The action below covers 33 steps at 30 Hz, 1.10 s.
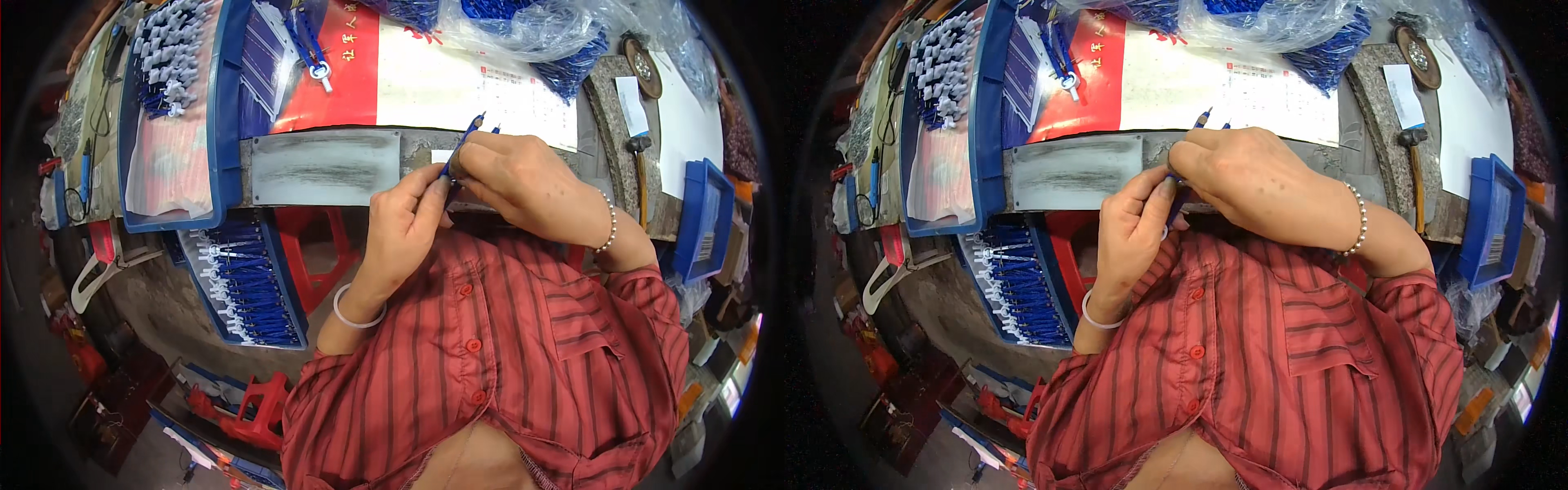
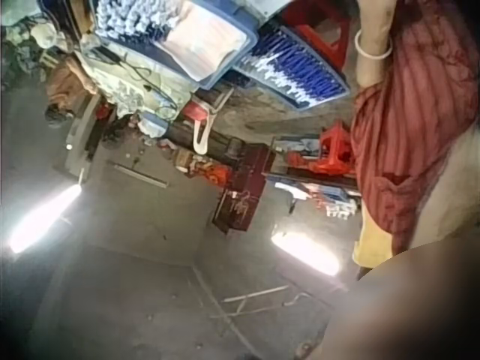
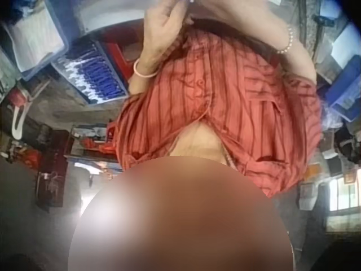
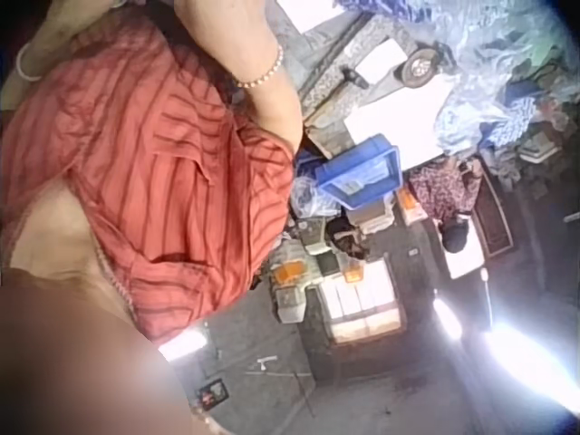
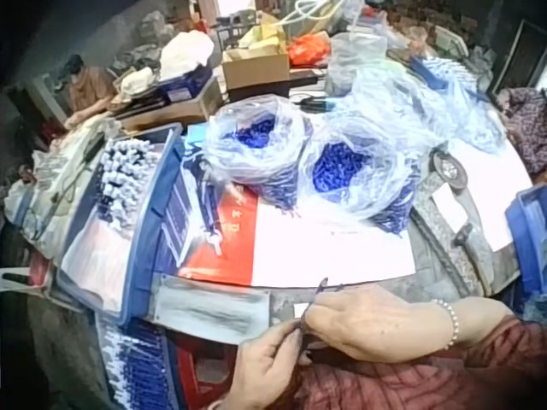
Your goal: Manually assembling drafting compass components at a workstation.
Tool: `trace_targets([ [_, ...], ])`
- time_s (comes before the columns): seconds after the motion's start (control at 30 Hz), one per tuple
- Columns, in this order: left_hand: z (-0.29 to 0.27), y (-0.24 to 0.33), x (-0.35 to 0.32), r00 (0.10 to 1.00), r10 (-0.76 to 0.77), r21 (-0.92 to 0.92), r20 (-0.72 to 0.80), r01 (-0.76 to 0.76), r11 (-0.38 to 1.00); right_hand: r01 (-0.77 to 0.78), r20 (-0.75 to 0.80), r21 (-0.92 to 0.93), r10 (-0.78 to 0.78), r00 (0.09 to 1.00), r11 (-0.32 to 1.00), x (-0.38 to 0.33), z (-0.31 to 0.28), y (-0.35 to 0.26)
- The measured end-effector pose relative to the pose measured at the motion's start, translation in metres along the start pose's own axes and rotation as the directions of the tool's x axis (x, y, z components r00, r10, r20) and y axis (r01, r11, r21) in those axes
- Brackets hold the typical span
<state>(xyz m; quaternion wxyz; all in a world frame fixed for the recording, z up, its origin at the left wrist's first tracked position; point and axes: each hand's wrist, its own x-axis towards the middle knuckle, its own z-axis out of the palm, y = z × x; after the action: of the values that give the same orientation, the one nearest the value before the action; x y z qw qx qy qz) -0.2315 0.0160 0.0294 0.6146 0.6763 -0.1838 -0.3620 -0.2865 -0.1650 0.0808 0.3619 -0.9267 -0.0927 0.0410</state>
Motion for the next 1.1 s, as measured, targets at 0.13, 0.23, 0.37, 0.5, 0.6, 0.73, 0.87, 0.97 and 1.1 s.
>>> trace_targets([
  [0.13,0.003,0.003,-0.004,0.994,0.060,-0.002,-0.093,-0.061,0.998,-0.024,-0.281,-0.034,0.013,0.960,0.999,0.002,0.007,-0.012],
  [0.23,0.004,0.003,-0.006,0.984,0.068,-0.131,-0.163,-0.090,0.987,-0.057,-0.620,0.104,0.109,0.777,0.993,-0.004,0.020,-0.001],
  [0.37,0.011,0.003,-0.009,0.987,0.089,-0.199,-0.134,-0.115,0.973,-0.006,-0.378,0.825,0.561,0.737,0.564,-0.013,0.042,-0.001],
  [0.5,0.017,0.000,-0.009,0.992,0.102,-0.155,-0.076,-0.113,0.981,-0.063,-0.052,0.986,0.646,0.762,0.153,-0.011,0.056,-0.007],
  [0.6,0.018,0.001,-0.012,0.998,0.056,-0.165,-0.007,-0.056,0.985,-0.032,-0.139,0.967,0.627,0.767,0.253,-0.009,0.056,-0.007],
  [0.73,0.022,0.005,-0.016,0.997,0.058,-0.130,0.046,-0.052,0.990,0.065,-0.291,0.931,0.621,0.728,0.359,-0.003,0.066,-0.003],
  [0.87,0.028,0.007,-0.018,0.995,0.096,-0.152,0.001,-0.095,0.984,0.064,-0.312,0.922,0.637,0.705,0.381,-0.002,0.068,-0.006],
  [0.97,0.026,0.000,-0.018,0.990,0.110,-0.131,-0.089,-0.121,0.984,-0.047,-0.164,0.951,0.626,0.762,0.306,0.000,0.066,-0.011],
  [1.1,0.029,-0.003,-0.016,0.986,0.078,-0.187,-0.147,-0.105,0.977,-0.034,-0.135,0.961,0.571,0.810,0.275,-0.006,0.079,-0.006],
])
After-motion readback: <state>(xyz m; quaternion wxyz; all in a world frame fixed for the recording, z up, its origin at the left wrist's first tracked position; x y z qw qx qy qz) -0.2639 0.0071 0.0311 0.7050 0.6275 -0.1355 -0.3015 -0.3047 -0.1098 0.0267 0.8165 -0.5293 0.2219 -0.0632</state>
